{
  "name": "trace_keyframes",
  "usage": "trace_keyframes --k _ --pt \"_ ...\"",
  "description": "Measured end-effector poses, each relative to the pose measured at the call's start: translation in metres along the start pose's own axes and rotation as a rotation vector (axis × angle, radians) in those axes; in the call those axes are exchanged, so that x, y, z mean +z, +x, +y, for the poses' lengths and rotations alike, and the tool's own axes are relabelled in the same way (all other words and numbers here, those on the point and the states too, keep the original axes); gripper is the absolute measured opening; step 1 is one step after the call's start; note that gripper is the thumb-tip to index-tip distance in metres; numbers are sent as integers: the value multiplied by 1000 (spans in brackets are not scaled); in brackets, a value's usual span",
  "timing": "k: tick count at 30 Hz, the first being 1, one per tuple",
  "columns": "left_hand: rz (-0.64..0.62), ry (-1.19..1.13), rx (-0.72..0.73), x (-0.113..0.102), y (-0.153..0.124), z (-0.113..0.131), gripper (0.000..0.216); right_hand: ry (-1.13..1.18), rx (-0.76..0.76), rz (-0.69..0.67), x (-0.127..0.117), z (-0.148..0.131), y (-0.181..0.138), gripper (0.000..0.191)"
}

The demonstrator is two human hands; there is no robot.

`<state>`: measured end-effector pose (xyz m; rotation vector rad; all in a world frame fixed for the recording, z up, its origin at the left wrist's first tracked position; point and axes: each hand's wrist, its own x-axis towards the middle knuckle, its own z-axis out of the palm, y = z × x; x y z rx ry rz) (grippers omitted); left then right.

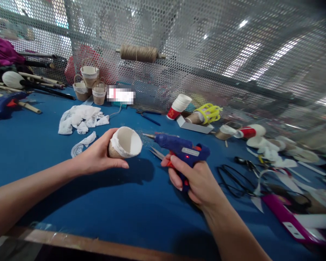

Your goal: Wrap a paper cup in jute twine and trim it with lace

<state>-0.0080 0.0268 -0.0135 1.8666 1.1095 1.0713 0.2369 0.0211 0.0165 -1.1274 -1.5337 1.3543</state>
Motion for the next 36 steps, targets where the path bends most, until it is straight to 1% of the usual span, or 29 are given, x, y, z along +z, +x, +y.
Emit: trace_keyframes --k 1,4,6,9,12,18,23,26,30,33,36 --pt "-4 -25 -12 1 -1 0 70 110 35 -11 2 0 1 25" --pt "-32 -130 -44 5 -3 2 63 410 174 -110 7 2 6 25" --pt "-51 -212 -55 7 -4 4 63 540 246 -133 11 5 8 22" --pt "-57 -294 -84 10 -5 6 66 618 315 -129 15 8 9 20" --pt "-44 -328 -109 11 -5 7 71 623 336 -150 16 9 9 21" --pt "1 -322 -99 12 -5 5 73 525 303 -132 19 8 6 24" --pt "42 -284 -63 14 -4 4 70 435 257 -126 22 7 3 26" --pt "58 -261 -59 14 -4 1 64 302 193 -67 23 7 1 28" --pt "62 -215 -59 12 -3 -3 59 62 56 43 22 7 -2 26" --pt "81 -165 -47 10 -2 -3 60 -128 -23 68 21 5 -3 24" --pt "88 -102 -56 9 -2 -3 61 -290 -46 89 20 1 -4 24"
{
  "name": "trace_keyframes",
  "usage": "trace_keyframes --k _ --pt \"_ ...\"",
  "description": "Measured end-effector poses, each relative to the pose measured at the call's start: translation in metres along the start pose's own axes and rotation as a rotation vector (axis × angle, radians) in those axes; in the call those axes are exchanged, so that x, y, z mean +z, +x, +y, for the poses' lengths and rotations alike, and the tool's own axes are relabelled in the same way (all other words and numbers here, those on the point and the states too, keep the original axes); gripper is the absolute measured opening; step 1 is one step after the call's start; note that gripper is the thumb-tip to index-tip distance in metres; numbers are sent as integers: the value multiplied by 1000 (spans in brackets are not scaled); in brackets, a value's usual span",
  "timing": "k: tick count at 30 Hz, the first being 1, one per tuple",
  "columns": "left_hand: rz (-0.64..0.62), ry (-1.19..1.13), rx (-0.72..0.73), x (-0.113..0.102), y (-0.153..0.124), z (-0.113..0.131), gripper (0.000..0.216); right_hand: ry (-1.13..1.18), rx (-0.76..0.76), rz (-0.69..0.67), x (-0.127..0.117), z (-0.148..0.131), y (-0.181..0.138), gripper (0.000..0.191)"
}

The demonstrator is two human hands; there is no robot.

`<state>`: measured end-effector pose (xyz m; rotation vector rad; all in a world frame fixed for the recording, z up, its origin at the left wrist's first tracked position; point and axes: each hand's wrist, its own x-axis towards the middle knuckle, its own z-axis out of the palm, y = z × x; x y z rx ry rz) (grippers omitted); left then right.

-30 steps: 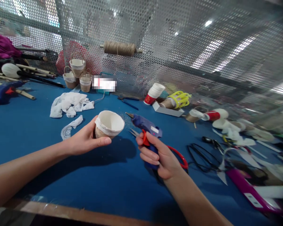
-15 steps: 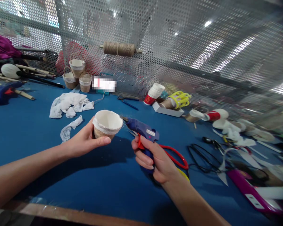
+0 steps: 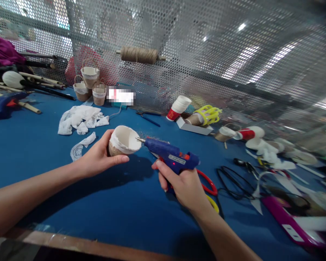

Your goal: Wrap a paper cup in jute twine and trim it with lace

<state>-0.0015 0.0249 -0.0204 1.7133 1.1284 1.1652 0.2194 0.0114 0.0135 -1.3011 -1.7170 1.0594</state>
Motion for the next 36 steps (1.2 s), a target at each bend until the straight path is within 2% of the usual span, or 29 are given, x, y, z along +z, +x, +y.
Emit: trace_keyframes --k 6,10,18,25,31,36 --pt "2 90 -5 -1 1 2 59 -124 21 -8 -3 -2 -2 24" --pt "-15 87 11 -2 2 1 60 -122 -34 -3 -7 1 -1 24" --pt "-90 176 29 -8 2 6 58 -264 -23 55 -13 2 4 38" --pt "-67 196 28 -8 4 6 56 -271 -35 -95 -22 5 4 31" --pt "-99 240 51 -9 4 3 57 -286 -40 -20 -23 1 5 30" --pt "-49 233 142 -9 5 -3 56 -283 15 -140 -24 -2 3 27"
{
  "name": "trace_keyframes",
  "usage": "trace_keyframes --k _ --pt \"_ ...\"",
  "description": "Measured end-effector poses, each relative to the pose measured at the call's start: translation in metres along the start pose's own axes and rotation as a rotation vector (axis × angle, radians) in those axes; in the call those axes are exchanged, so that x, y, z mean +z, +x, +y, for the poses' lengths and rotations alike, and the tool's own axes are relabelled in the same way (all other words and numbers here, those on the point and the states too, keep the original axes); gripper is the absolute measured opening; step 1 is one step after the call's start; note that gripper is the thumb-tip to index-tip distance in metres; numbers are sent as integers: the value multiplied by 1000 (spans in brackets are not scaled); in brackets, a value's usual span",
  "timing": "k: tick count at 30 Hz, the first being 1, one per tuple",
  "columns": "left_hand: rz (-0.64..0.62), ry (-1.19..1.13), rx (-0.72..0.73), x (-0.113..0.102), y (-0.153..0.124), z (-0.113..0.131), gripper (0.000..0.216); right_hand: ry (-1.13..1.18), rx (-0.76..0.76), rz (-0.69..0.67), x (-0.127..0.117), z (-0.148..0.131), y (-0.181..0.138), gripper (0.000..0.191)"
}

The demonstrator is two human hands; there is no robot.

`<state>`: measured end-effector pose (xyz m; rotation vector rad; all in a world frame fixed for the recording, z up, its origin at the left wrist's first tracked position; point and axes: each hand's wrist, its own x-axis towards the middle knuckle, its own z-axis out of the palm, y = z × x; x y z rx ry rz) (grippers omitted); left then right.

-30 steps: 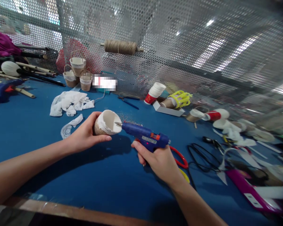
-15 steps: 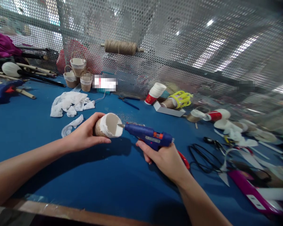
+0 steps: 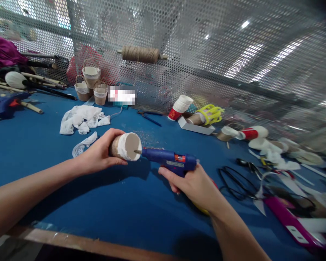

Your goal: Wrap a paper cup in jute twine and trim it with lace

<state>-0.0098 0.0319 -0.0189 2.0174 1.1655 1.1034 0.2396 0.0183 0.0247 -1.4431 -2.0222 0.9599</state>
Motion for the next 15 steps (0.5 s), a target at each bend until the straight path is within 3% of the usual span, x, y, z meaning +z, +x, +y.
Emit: trace_keyframes --k 5,10,15 --pt "45 48 72 0 1 -2 57 11 -24 59 -1 3 0 31" --pt "69 124 97 0 1 -2 53 -31 19 -38 1 -2 -2 27" --pt "115 117 126 -1 2 -2 54 -5 6 -11 0 -2 -3 28"
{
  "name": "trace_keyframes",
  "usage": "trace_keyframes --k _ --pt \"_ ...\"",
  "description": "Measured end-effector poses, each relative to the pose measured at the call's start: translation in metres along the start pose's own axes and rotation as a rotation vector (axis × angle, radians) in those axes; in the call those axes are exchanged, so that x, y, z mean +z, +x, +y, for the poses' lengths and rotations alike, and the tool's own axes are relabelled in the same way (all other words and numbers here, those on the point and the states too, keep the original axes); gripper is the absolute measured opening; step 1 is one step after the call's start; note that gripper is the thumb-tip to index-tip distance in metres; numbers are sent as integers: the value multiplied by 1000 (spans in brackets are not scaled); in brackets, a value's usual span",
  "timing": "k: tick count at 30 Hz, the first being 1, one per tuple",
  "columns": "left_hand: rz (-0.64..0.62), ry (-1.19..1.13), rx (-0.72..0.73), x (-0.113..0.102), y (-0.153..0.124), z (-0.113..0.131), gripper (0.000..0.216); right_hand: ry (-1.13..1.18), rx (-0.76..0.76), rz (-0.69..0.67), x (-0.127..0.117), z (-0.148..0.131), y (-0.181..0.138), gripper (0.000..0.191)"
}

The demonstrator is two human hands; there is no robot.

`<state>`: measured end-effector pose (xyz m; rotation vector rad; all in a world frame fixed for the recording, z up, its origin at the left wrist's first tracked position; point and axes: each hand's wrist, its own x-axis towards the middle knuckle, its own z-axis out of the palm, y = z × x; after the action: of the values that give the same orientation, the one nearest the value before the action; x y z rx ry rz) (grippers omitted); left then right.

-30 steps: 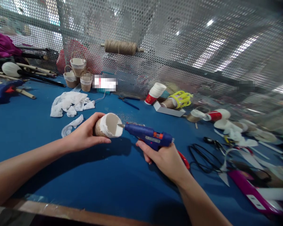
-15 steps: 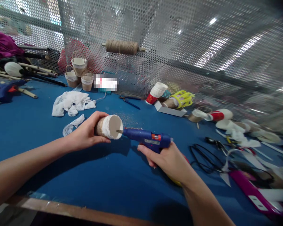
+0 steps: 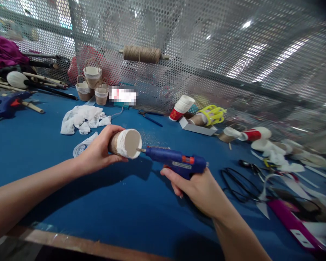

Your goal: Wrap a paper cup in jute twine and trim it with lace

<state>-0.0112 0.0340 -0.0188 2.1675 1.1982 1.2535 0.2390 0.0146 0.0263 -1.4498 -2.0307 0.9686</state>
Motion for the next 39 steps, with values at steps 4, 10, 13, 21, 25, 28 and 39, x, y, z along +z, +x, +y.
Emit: trace_keyframes --k 4,10,13,21,25,28,39 --pt "-6 30 25 0 -1 1 51 -17 17 -66 -1 0 1 25" --pt "-105 -115 -106 1 -2 3 59 -55 6 72 -1 3 1 30" --pt "-188 -251 -198 -3 0 5 62 3 -44 57 -4 7 1 34" --pt "-487 -634 -406 -13 -1 4 58 169 -53 55 -10 8 4 28" --pt "-445 -818 -430 -12 -3 3 67 182 -44 44 -9 7 4 27" --pt "-396 -835 -444 -12 -3 3 67 128 -26 71 -9 7 3 26" --pt "-347 -769 -436 -12 -3 0 60 -4 -30 16 -14 4 -1 26"
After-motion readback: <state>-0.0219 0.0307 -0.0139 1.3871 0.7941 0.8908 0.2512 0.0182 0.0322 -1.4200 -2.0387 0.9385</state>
